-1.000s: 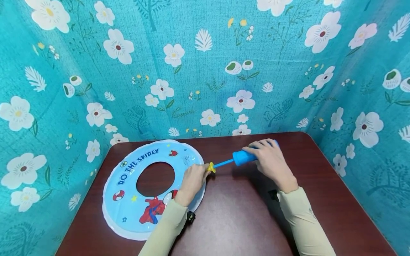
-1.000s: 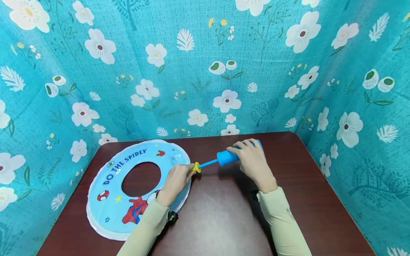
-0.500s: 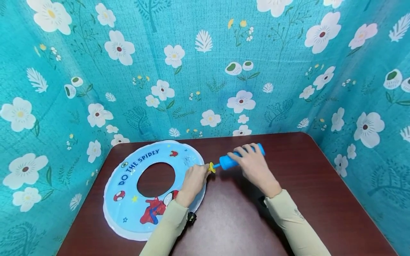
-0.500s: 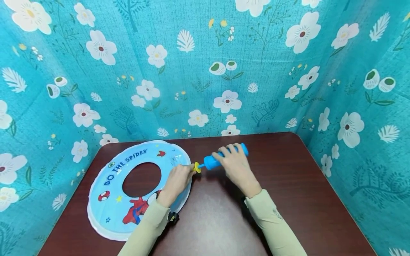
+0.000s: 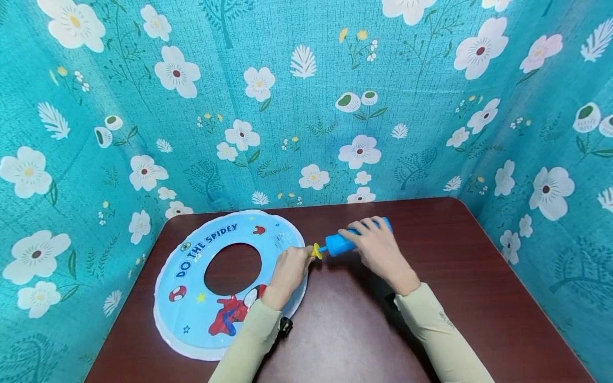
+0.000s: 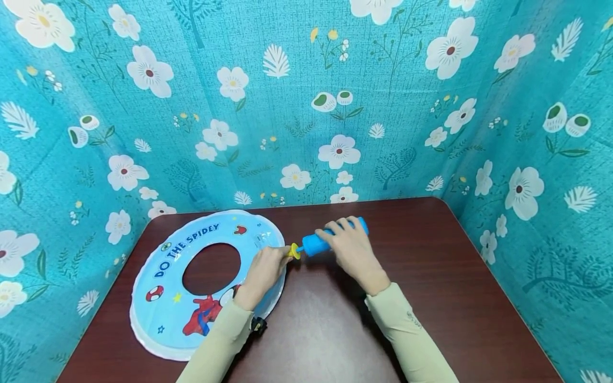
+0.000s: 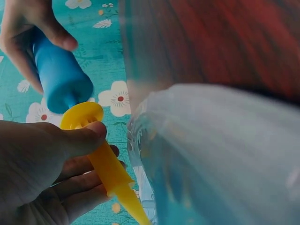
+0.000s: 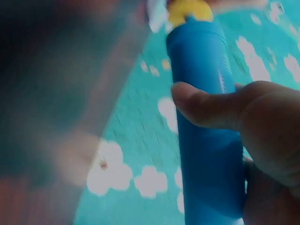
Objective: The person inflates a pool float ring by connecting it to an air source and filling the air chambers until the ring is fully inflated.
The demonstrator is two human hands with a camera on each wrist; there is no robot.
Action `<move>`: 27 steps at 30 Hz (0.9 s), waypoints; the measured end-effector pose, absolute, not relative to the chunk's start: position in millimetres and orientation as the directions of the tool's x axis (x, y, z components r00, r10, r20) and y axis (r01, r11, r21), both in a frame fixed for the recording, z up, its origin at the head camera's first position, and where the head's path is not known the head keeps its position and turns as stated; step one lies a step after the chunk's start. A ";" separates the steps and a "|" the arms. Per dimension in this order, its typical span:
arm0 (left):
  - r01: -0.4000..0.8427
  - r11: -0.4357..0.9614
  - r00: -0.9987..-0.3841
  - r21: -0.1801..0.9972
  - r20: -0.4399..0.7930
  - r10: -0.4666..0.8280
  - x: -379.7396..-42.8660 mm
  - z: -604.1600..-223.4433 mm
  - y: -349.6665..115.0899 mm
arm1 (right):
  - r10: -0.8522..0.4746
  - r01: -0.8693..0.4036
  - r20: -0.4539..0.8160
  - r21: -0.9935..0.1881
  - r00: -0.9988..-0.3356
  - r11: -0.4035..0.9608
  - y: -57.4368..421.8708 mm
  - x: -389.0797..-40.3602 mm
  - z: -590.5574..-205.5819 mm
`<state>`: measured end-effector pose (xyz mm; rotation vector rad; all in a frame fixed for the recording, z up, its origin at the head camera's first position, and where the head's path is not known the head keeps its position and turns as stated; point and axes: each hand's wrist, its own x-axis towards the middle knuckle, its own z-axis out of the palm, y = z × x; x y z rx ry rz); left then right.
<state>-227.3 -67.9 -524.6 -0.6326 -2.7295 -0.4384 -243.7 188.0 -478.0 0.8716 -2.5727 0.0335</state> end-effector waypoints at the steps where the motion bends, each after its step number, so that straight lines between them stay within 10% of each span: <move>1: 0.465 0.856 -0.857 0.224 0.358 0.371 -226.8 -523.9 -68.0 | -0.563 -0.579 0.394 0.090 -0.726 0.810 194.6 -244.2 -473.5; 12: 0.464 0.853 -0.865 0.240 0.332 0.377 -223.7 -519.5 -68.5 | -0.506 -0.550 0.384 -0.006 -0.773 0.835 235.9 -244.7 -449.9; 27: 0.470 0.848 -0.859 0.246 0.347 0.376 -224.1 -521.1 -66.1 | -0.617 -0.596 0.388 0.188 -0.685 0.781 166.5 -236.8 -489.9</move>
